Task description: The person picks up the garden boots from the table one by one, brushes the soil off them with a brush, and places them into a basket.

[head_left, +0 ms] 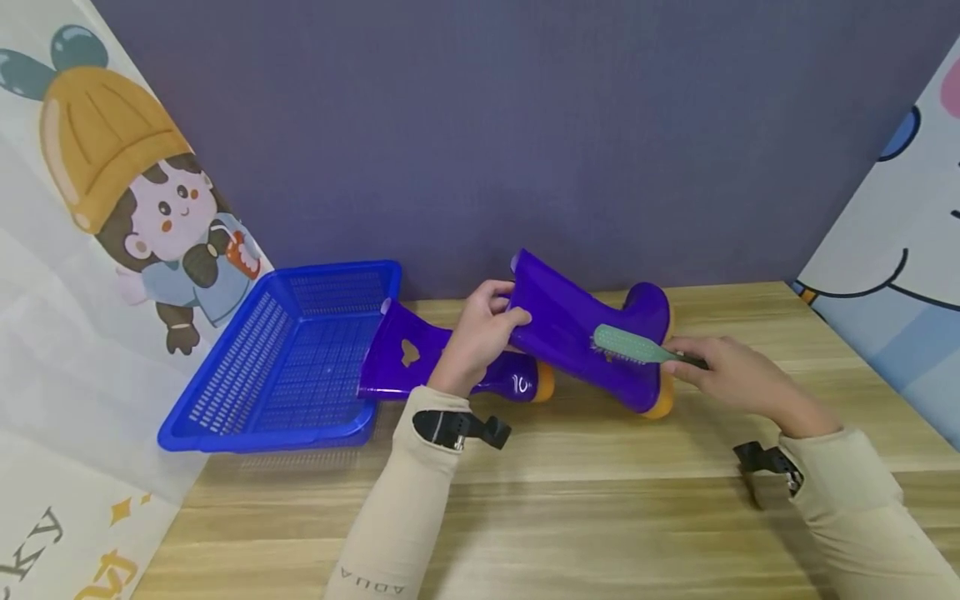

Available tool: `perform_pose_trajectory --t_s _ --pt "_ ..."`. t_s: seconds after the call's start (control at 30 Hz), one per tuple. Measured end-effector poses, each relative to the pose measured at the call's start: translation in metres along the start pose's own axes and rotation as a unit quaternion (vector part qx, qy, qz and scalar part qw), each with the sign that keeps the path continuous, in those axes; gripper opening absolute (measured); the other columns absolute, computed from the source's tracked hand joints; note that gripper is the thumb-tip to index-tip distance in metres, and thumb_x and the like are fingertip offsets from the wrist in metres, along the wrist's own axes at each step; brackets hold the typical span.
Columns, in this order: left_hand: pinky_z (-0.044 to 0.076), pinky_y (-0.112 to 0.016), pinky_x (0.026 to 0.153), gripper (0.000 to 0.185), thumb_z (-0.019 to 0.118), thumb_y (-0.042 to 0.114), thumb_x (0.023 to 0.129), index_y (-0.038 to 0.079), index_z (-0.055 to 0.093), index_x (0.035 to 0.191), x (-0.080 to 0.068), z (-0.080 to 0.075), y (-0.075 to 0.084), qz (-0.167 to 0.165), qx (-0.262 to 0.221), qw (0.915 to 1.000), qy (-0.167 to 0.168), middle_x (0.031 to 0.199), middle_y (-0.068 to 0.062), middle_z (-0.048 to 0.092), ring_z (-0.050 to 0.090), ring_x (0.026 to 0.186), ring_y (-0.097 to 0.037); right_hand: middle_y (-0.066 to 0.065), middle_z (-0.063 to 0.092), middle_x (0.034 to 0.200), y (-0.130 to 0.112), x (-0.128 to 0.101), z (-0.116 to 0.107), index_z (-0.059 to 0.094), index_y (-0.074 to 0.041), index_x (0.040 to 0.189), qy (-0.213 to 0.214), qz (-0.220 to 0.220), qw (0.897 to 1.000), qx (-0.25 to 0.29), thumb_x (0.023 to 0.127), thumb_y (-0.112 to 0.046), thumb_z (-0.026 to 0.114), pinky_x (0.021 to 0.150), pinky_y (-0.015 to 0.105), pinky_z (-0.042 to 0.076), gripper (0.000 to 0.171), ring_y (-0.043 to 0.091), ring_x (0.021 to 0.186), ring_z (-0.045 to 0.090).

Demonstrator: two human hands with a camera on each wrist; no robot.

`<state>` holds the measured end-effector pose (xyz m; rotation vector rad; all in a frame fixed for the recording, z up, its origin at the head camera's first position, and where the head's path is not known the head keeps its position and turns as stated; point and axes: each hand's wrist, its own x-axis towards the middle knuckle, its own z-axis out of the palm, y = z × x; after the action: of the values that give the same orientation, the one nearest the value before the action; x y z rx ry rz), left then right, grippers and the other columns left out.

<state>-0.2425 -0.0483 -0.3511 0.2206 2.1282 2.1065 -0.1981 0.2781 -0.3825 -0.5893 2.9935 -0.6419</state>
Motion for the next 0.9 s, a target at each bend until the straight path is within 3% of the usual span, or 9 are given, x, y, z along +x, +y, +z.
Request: perform_pose_trajectory --t_s 0.1,0.2,0.3,0.47,0.67,0.83,0.9 --pt "0.065 -0.037 0.072 0.050 0.060 -0.003 0.092 0.000 0.048 0.140 0.000 0.000 0.000 0.003 0.002 1.0000 0.000 0.118 -0.023 0.069 0.070 0.077 -0.018 0.004 0.071 0.095 0.006 -0.001 -0.002 0.072 -0.010 0.116 -0.003 0.014 1.000 0.005 0.103 -0.024 0.061 0.069 0.031 0.049 0.022 0.016 0.079 0.059" --pt "0.065 -0.037 0.072 0.050 0.060 -0.003 0.092 0.000 0.049 0.140 0.000 0.001 0.001 0.005 0.000 1.0000 0.000 0.117 -0.023 0.069 0.070 0.077 -0.018 0.021 0.073 0.115 0.011 -0.003 -0.003 0.069 -0.001 0.126 0.001 0.020 1.000 0.006 0.102 -0.025 0.063 0.084 0.050 0.058 0.034 0.036 0.100 0.069" --pt "0.065 -0.038 0.071 0.050 0.060 -0.003 0.092 0.000 0.048 0.140 0.000 0.001 0.002 0.003 -0.002 1.0000 0.001 0.117 -0.022 0.068 0.070 0.077 -0.019 0.028 0.067 0.129 0.015 -0.004 -0.005 0.066 0.003 0.130 -0.004 0.028 1.000 0.004 0.102 -0.025 0.063 0.094 0.063 0.053 0.040 0.048 0.118 0.063" --pt "0.065 -0.037 0.073 0.050 0.060 -0.002 0.093 0.001 0.047 0.141 0.000 -0.001 0.000 -0.002 0.006 1.0000 0.002 0.119 -0.022 0.068 0.070 0.080 -0.020 0.019 0.073 0.120 0.019 -0.006 -0.009 0.070 -0.002 0.127 -0.026 0.047 0.998 -0.012 0.101 -0.027 0.064 0.088 0.057 0.055 0.036 0.036 0.110 0.068" --pt "0.065 -0.036 0.073 0.050 0.060 -0.003 0.093 0.000 0.048 0.141 0.001 -0.002 0.000 -0.002 0.005 1.0000 0.001 0.120 -0.023 0.068 0.070 0.080 -0.020 0.019 0.074 0.119 0.026 -0.008 -0.014 0.070 -0.002 0.126 -0.033 0.043 0.998 -0.028 0.102 -0.027 0.063 0.089 0.061 0.055 0.035 0.041 0.111 0.068" --pt "0.065 -0.037 0.072 0.050 0.060 -0.003 0.092 0.000 0.049 0.140 0.001 -0.001 0.000 0.002 0.002 1.0000 0.000 0.118 -0.023 0.068 0.070 0.077 -0.018 0.014 0.075 0.114 0.028 -0.013 -0.021 0.070 -0.004 0.125 -0.018 0.038 0.998 -0.038 0.103 -0.026 0.062 0.085 0.056 0.057 0.032 0.035 0.105 0.070" --pt "0.065 -0.038 0.072 0.050 0.060 -0.003 0.092 0.000 0.048 0.140 0.002 -0.001 0.000 0.000 0.001 1.0000 -0.002 0.118 -0.023 0.068 0.070 0.078 -0.019 0.008 0.075 0.103 0.028 -0.015 -0.024 0.071 -0.006 0.124 -0.008 0.039 0.998 -0.038 0.103 -0.025 0.062 0.077 0.044 0.057 0.030 0.023 0.093 0.069"
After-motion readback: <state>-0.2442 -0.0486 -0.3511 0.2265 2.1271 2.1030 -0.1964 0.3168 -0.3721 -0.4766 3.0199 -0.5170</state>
